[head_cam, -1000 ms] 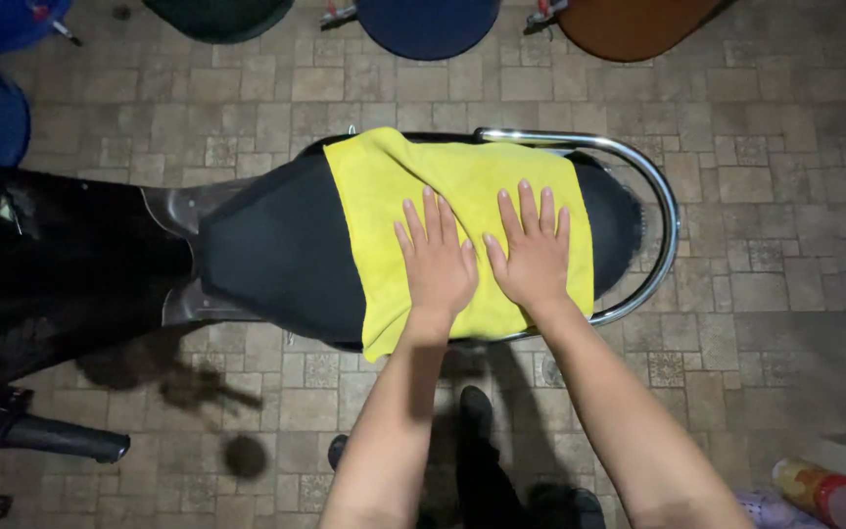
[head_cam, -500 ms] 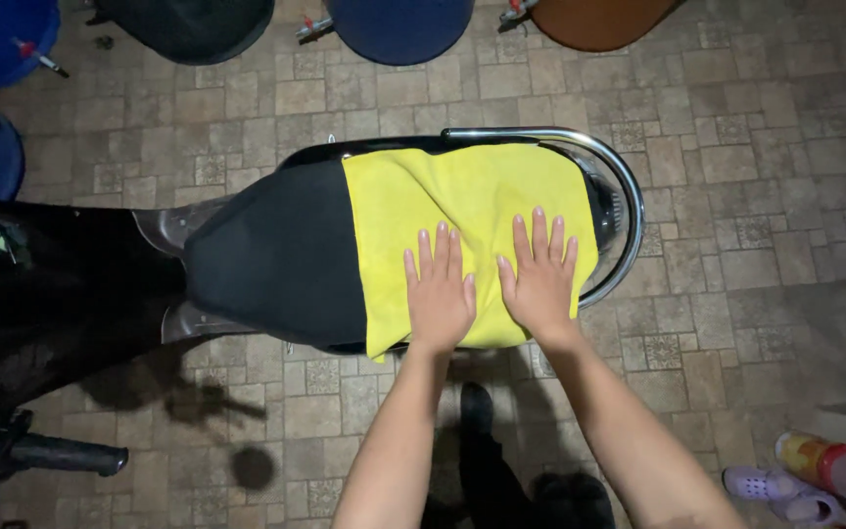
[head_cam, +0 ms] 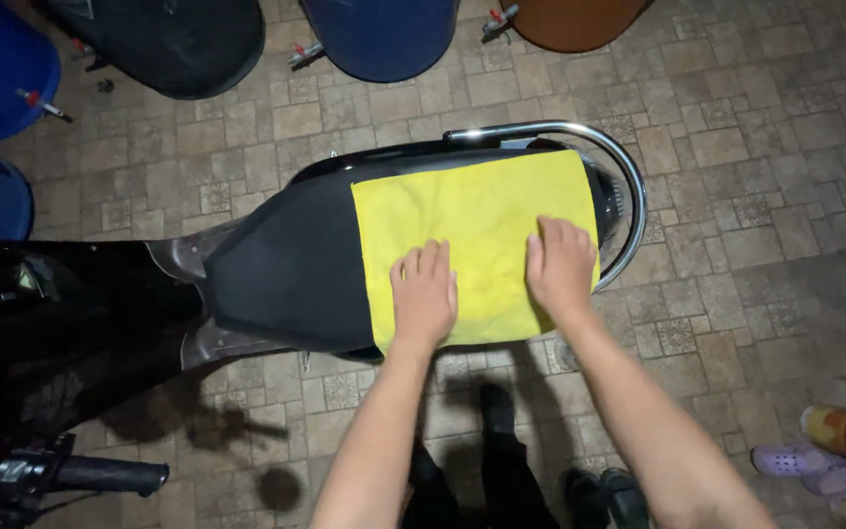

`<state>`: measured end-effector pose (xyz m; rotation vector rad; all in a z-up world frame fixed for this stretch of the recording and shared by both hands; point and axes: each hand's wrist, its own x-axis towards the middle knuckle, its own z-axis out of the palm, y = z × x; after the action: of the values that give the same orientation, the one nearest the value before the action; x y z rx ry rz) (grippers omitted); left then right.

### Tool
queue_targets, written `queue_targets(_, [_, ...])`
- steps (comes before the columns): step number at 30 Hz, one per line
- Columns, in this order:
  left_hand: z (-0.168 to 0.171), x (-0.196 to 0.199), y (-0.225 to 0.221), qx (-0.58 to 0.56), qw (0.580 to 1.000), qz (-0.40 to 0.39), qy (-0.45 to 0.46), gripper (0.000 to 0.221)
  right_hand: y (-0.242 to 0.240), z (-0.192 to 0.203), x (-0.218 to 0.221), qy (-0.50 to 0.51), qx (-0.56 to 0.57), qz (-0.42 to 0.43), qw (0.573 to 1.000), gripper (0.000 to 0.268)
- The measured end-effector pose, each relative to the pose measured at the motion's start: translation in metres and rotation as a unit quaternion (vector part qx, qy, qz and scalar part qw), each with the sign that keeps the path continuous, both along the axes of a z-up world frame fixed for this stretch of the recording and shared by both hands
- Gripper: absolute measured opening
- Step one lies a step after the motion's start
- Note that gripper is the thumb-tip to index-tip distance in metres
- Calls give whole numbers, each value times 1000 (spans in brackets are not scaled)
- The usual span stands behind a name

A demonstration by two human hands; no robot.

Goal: The person places a yellow cloth on a motorcycle seat, sprays a liquid onto the cloth, and wipes the seat. They repeat this process by moving the cloth to different sections of the seat, spraying, and wiping with both hands.

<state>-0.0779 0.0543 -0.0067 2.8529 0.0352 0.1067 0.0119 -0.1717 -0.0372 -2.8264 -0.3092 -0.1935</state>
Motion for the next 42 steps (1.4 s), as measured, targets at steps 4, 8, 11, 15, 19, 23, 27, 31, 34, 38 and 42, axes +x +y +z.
queue_targets(4, [3,42,32,31,999,17,-16,44,-10,0,60,-43,20,17,999,32])
queue_targets(8, [18,71,49,-2,996,75,45,49,-4,29,88,12,50,11,999,19])
queue_targets(11, [21,84,53,-45,988,118,86,49,-4,30,97,102,91,-28,990,18])
queue_targets(15, [15,88,65,-119,979,142,88,57,0,30,100,136,113,-54,983,34])
queue_targets(19, [-16,94,87,-192,966,143,96,65,14,44,87,131,95,-68,985,55])
queue_targets(23, [-24,92,89,-221,963,142,61,69,16,37,85,107,57,-69,990,53])
queue_targets(27, [-30,91,91,-216,965,138,63,70,15,31,88,125,46,-60,989,49])
queue_targets(31, [-15,90,83,-198,970,132,54,68,22,39,85,117,13,-48,992,53])
queue_targets(34, [-6,92,74,-135,980,128,74,67,23,34,90,102,-24,-39,994,49])
queue_targets(38, [-21,87,62,-3,992,123,19,54,19,16,87,5,-85,-11,996,28])
queue_targets(42, [-40,84,50,120,981,134,-73,28,17,-1,81,-132,-146,-7,980,9])
